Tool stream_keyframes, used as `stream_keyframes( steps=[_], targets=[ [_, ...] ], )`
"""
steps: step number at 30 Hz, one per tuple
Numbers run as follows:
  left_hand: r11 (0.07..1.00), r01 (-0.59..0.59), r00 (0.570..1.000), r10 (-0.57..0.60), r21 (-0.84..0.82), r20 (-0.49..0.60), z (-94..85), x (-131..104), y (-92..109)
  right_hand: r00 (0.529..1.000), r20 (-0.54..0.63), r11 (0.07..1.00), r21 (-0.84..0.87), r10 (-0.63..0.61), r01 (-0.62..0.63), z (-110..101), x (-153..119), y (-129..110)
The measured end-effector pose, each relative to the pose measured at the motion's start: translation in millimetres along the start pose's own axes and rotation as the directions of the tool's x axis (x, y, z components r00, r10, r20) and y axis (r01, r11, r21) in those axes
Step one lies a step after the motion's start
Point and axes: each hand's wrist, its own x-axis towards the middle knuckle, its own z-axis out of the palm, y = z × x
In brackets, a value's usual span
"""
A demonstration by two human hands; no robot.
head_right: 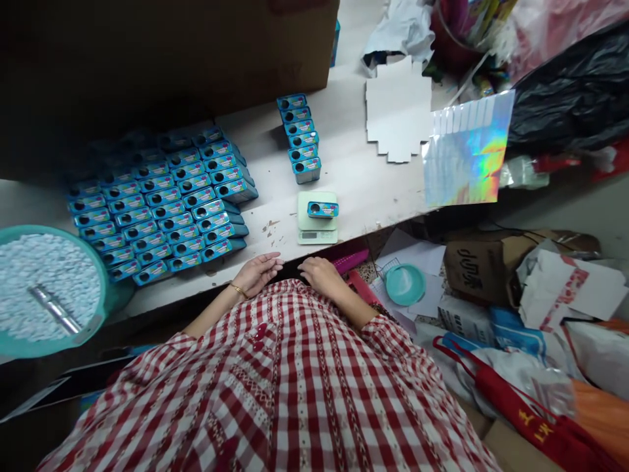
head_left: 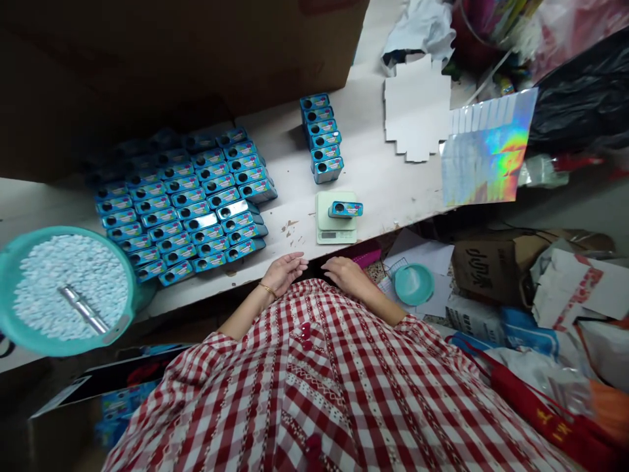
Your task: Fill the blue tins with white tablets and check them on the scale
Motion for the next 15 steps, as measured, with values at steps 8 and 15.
stream_keyframes(
  steps=[8,15],
  targets=[
    [0.999,-0.042,0.997,0.043,0.009,-0.062,-16.9,-4.3,-1.5,0.978,0.144,0.988,-0.063,0.151,-0.143,2.3,0.1,-2.4],
    [0.993,-0.031,0.996,0.022,-0.118,-0.081,-28.8,-7.9,3.5,0.716,-0.445,0.834,0.401,0.538,-0.378,-25.4,15.5,82.3]
  ],
)
